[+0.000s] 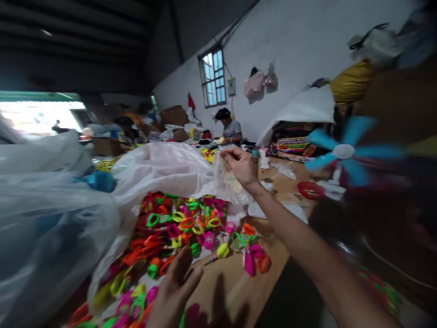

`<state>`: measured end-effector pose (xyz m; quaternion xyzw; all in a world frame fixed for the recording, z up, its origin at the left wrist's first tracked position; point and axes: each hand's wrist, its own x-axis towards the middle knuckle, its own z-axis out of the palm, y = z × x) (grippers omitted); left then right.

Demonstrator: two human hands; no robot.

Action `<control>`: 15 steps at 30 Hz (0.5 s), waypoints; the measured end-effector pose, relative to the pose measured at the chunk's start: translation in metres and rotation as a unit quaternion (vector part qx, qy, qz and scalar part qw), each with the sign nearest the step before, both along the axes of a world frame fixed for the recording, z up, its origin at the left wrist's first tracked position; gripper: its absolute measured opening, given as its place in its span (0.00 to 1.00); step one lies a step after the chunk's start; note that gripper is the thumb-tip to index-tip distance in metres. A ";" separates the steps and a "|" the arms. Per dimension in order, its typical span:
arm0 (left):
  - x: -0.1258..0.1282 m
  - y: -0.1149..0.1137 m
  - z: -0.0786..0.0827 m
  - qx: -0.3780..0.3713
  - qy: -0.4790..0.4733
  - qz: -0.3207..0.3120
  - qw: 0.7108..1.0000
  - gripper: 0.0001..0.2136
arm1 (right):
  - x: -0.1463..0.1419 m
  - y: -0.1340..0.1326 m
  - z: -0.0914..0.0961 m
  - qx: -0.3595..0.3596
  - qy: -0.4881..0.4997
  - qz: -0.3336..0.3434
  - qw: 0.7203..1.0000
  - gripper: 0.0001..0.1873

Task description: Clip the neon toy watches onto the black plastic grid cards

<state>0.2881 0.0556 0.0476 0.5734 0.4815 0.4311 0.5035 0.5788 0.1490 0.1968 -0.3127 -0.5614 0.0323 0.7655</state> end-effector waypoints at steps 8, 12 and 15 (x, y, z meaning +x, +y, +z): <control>0.016 0.044 0.001 -0.067 -0.191 -0.026 0.979 0.50 | -0.103 -0.013 0.023 -0.024 0.080 0.138 0.987 0.24; -0.005 0.039 0.007 -0.023 -0.242 -0.018 0.970 0.54 | -0.133 -0.012 0.025 -0.053 0.085 0.139 0.985 0.26; -0.024 0.032 0.005 0.045 -0.253 0.009 0.966 0.61 | -0.145 -0.004 0.026 -0.063 0.077 0.109 0.989 0.27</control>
